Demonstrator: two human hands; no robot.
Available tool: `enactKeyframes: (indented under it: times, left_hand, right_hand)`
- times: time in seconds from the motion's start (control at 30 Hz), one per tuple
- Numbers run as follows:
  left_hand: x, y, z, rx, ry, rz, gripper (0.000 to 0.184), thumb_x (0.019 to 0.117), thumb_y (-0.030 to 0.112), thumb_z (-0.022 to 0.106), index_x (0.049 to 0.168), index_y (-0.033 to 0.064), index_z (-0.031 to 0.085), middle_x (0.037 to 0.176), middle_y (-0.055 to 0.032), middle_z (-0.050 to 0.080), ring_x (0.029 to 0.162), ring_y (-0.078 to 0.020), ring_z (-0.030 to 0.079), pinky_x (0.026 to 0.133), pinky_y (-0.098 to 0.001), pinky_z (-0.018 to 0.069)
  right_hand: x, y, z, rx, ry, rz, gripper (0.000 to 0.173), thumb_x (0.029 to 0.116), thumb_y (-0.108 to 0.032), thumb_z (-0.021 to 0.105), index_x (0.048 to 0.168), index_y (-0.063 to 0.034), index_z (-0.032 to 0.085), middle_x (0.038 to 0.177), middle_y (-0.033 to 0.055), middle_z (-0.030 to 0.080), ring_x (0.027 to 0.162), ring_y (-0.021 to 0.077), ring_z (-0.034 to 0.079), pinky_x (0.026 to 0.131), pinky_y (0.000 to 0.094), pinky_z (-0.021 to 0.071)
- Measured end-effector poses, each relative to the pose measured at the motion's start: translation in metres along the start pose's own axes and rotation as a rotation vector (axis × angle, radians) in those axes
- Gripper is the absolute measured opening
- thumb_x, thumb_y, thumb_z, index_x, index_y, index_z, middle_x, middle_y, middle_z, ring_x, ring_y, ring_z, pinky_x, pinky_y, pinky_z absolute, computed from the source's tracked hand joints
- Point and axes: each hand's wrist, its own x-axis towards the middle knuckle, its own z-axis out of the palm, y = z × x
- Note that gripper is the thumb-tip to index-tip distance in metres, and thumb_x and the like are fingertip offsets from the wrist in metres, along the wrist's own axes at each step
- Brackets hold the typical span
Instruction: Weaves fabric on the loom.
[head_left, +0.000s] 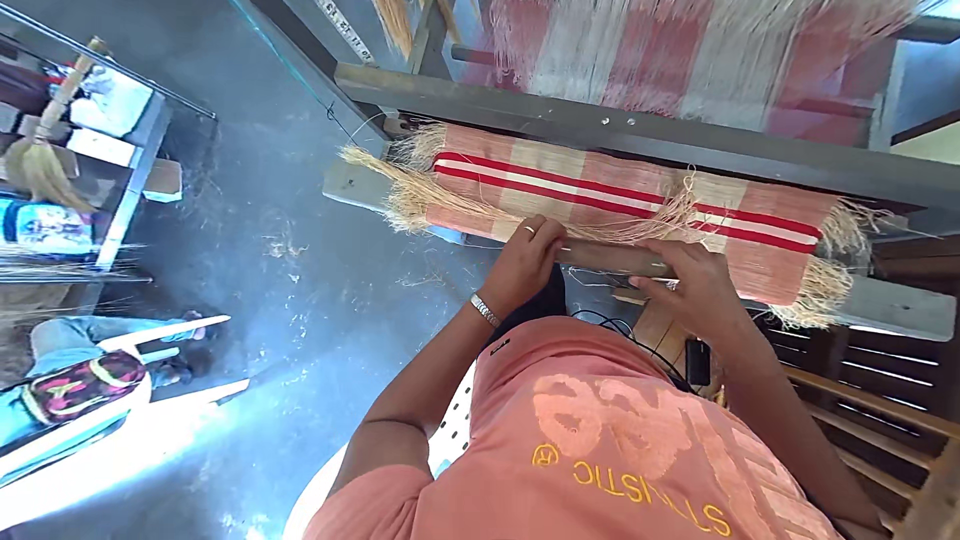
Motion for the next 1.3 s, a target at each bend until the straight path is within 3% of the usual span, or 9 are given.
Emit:
enactKeyframes:
  times: [0.27,0.43,0.63,0.8,0.9,0.97,1.07,1.17,1.3]
  left_hand:
    - [-0.01,0.008,-0.015,-0.455,-0.046,-0.058,0.02,0.0975,0.023,0.067,0.09,0.0046,0.064,0.087,-0.0049,0.056,0.075,-0.0118,0.055,0.065,-0.0262,0.0501]
    - [-0.014,0.025,-0.002,-0.84,0.15,-0.158,0.024,0.1026,0.035,0.059,0.109,0.0114,0.057,0.094,0.0004,0.056,0.081,-0.0062,0.056,0.069,-0.0212,0.0497]
    - [-0.012,0.036,0.017,-0.862,0.254,-0.317,0.034,0.107,0.027,0.054,0.135,0.0079,0.052,0.113,-0.0069,0.066,0.097,-0.0137,0.067,0.087,-0.0333,0.0577]
    - [-0.008,0.032,-0.001,-0.865,0.096,-0.509,0.026,0.1086,0.033,0.05,0.126,0.0142,0.055,0.091,0.0024,0.063,0.072,-0.004,0.055,0.067,-0.0227,0.0486]
    - [0.012,0.046,-0.023,-1.08,0.206,-0.447,0.017,0.1091,0.032,0.048,0.118,0.0207,0.058,0.085,0.0067,0.057,0.065,-0.0006,0.048,0.061,-0.0161,0.0424]
    - [0.028,0.063,-0.03,-1.243,0.246,-0.375,0.019,0.11,0.033,0.045,0.115,0.0223,0.059,0.085,0.0071,0.054,0.066,-0.0001,0.047,0.061,-0.014,0.0412]
    - [0.053,0.084,-0.028,-1.371,0.287,-0.284,0.02,0.1105,0.035,0.042,0.113,0.0244,0.059,0.088,0.0078,0.056,0.07,-0.0002,0.05,0.063,-0.0137,0.043]
    - [0.076,0.067,-0.036,-1.356,0.398,-0.248,0.025,0.1113,0.035,0.037,0.109,0.0242,0.06,0.085,0.0108,0.06,0.073,-0.0002,0.056,0.072,-0.017,0.0488]
    - [0.074,0.0,-0.078,-1.364,0.565,-0.255,0.038,0.1123,0.038,0.029,0.102,0.0237,0.062,0.081,0.0108,0.06,0.072,-0.0017,0.058,0.072,-0.0189,0.051]
  right_hand:
    - [-0.028,0.014,-0.026,0.28,-0.12,0.013,0.058,0.0896,-0.053,0.072,0.135,-0.0173,0.066,0.121,0.0032,0.071,0.115,0.0219,0.064,0.105,0.0626,0.0394]
    - [-0.032,0.007,-0.02,0.445,0.002,0.03,0.058,0.0906,-0.048,0.074,0.135,-0.0117,0.064,0.12,0.0061,0.071,0.109,0.0134,0.067,0.097,0.0417,0.0547]
    - [-0.033,0.002,-0.014,0.307,0.159,0.088,0.056,0.091,-0.045,0.074,0.137,-0.0147,0.064,0.122,0.0079,0.07,0.113,0.0233,0.065,0.096,0.0522,0.0516]
    - [-0.023,-0.002,-0.031,0.334,0.276,0.015,0.056,0.0907,-0.042,0.076,0.137,-0.0125,0.064,0.131,0.0073,0.067,0.12,0.0245,0.063,0.101,0.0508,0.0513]
    - [-0.003,0.001,-0.035,1.087,0.501,-0.023,0.036,0.1079,-0.035,0.049,0.139,-0.0177,0.053,0.138,0.001,0.061,0.123,0.0201,0.062,0.101,0.0412,0.0549]
    - [0.017,-0.016,-0.02,1.423,0.615,0.062,0.043,0.1121,-0.043,0.022,0.127,-0.0237,0.057,0.119,-0.0058,0.07,0.112,0.0143,0.067,0.098,0.0396,0.0553]
    - [0.034,-0.057,0.026,1.285,0.245,-0.036,0.064,0.1072,-0.061,0.025,0.145,-0.0153,0.048,0.134,-0.0034,0.065,0.124,0.0099,0.061,0.109,0.0366,0.0495]
    - [0.038,-0.081,0.045,1.221,-0.11,-0.027,0.043,0.1117,-0.036,0.035,0.126,-0.0027,0.058,0.081,-0.0001,0.064,0.071,0.0075,0.064,0.068,0.0283,0.0578]
    - [0.014,-0.012,0.014,0.94,-0.099,0.095,0.034,0.111,-0.034,0.04,0.105,-0.0079,0.061,0.071,-0.002,0.049,0.055,0.0059,0.044,0.052,0.0241,0.041]
